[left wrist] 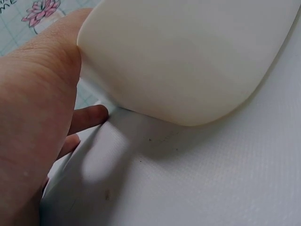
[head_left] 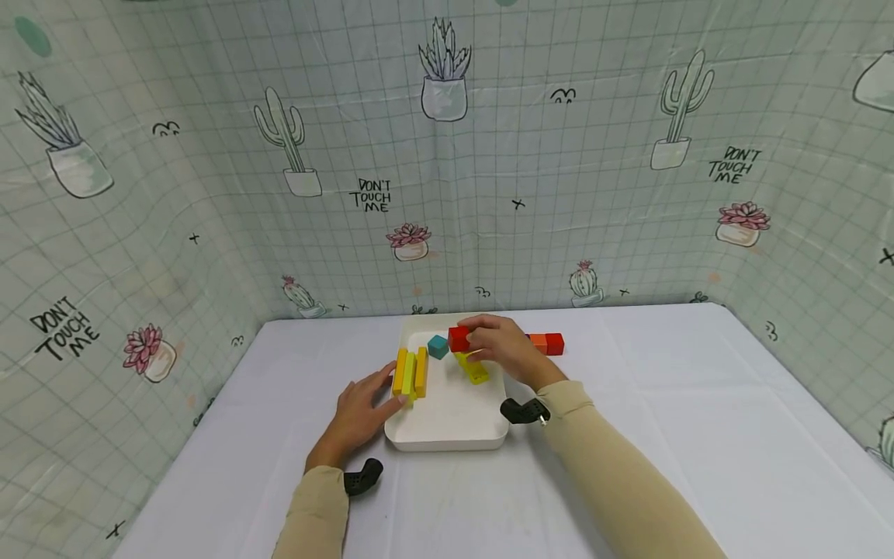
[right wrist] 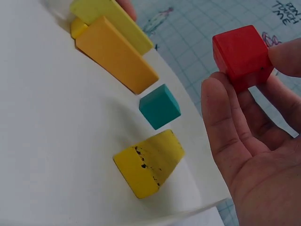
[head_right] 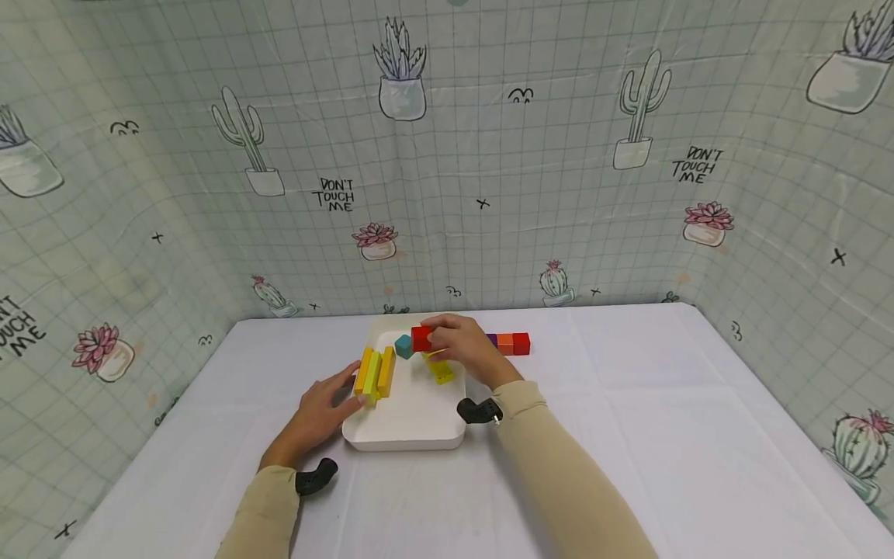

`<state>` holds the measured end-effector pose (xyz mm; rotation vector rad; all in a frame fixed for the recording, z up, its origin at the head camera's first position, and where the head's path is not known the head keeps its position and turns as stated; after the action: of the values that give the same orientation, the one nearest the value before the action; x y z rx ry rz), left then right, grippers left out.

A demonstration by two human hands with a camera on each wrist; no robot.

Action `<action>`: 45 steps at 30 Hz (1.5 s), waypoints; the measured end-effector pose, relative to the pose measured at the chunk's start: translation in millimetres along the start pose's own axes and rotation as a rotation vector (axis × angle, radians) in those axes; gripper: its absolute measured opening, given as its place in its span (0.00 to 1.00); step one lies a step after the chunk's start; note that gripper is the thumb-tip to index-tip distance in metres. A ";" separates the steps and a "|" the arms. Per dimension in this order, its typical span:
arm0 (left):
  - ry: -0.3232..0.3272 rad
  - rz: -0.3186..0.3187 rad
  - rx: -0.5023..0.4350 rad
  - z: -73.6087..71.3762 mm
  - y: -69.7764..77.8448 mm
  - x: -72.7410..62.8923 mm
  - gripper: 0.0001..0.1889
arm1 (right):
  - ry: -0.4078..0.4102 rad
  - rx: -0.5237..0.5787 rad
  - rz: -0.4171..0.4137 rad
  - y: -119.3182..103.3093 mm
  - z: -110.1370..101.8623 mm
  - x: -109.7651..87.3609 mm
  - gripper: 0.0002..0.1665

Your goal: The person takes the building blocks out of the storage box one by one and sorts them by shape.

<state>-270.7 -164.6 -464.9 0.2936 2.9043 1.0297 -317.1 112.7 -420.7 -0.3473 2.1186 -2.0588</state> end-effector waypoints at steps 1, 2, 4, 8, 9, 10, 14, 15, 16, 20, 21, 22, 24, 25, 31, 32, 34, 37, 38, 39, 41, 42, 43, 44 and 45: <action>-0.001 0.000 0.000 -0.1 -0.2 0.3 0.37 | 0.008 0.002 0.001 -0.4 -1.8 -0.7 0.21; -0.001 0.002 -0.001 -0.2 -0.3 0.5 0.37 | 0.015 0.004 -0.001 -0.6 -3.6 -1.8 0.21; -0.001 0.007 -0.001 -0.2 -0.5 0.7 0.37 | 0.032 0.011 0.001 -1.0 -6.8 -4.2 0.21; -0.005 0.004 -0.003 -0.1 -0.7 0.7 0.37 | 0.059 0.008 0.004 -1.9 -12.3 -10.8 0.22; -0.005 0.002 -0.003 0.3 -1.0 0.6 0.37 | 0.069 0.005 0.005 -1.6 -13.6 -12.3 0.22; -0.005 -0.001 -0.005 0.4 -1.0 0.7 0.37 | 0.077 0.006 0.005 -1.3 -14.9 -13.7 0.22; -0.003 -0.008 -0.005 1.2 -1.1 0.7 0.38 | 0.111 0.008 0.004 0.6 -19.9 -17.9 0.23; -0.003 -0.009 -0.004 1.2 -1.0 0.7 0.38 | 0.115 0.018 0.003 1.2 -21.0 -18.8 0.23; -0.003 -0.010 -0.003 1.0 -0.7 0.7 0.38 | 0.118 0.029 0.002 1.6 -21.8 -19.8 0.23; -0.004 -0.010 -0.001 0.9 -0.1 0.5 0.37 | 0.125 0.068 -0.005 4.1 -24.8 -25.9 0.22; -0.005 -0.010 0.000 1.0 -0.1 0.3 0.37 | 0.125 0.078 -0.006 5.1 -25.8 -27.2 0.21; -0.006 -0.012 -0.001 1.0 0.0 0.4 0.37 | 0.124 0.085 -0.008 5.4 -26.6 -28.6 0.22; -0.007 -0.013 -0.001 1.1 0.0 0.4 0.37 | 0.124 0.105 -0.012 6.1 -28.3 -30.7 0.22; -0.007 -0.013 0.000 1.1 0.0 0.4 0.37 | 0.124 0.115 -0.016 6.1 -29.1 -31.4 0.22; -0.011 -0.015 0.009 0.8 0.6 1.6 0.38 | 0.148 0.160 -0.034 3.8 -34.0 -33.5 0.27; -0.013 -0.015 0.011 0.8 0.7 1.8 0.38 | 0.154 0.164 -0.035 3.6 -35.2 -34.0 0.26; -0.014 -0.014 0.011 0.0 1.3 2.4 0.38 | 0.155 0.164 -0.040 3.7 -37.2 -34.5 0.26; -0.010 -0.010 0.009 -0.9 1.6 2.9 0.37 | 0.156 0.159 -0.049 3.8 -40.9 -35.6 0.25; -0.010 -0.010 0.006 -1.0 1.6 3.0 0.37 | 0.157 0.157 -0.051 4.4 -42.5 -35.6 0.25; -0.009 -0.009 0.004 -1.0 1.4 3.0 0.37 | 0.159 0.152 -0.051 4.8 -44.0 -35.6 0.24; -0.012 -0.013 0.003 -0.6 0.9 2.8 0.37 | 0.174 0.146 -0.045 5.3 -47.4 -35.9 0.24; -0.014 -0.016 -0.001 -0.5 0.9 2.6 0.37 | 0.180 0.141 -0.045 5.4 -49.3 -36.0 0.25; -0.015 -0.018 -0.002 -0.2 0.6 2.6 0.37 | 0.187 0.133 -0.047 5.7 -51.3 -36.3 0.26; -0.016 -0.019 -0.002 0.1 0.6 2.5 0.38 | 0.197 0.132 -0.045 5.9 -53.4 -36.6 0.26; -0.015 -0.018 -0.003 0.2 0.8 2.4 0.38 | 0.204 0.128 -0.046 5.5 -55.5 -37.3 0.27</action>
<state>-272.9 -163.3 -464.6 0.2727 2.8863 1.0245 -297.1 176.5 -425.8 -0.1770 2.0895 -2.3335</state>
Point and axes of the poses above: each hand's wrist, its own x-axis towards the middle knuckle, its own z-axis out of the palm, y = z × x, the point moved 2 cm from there along x, towards the middle knuckle, and after that the axes turned 3 degrees about -z, right-handed, at the moved point
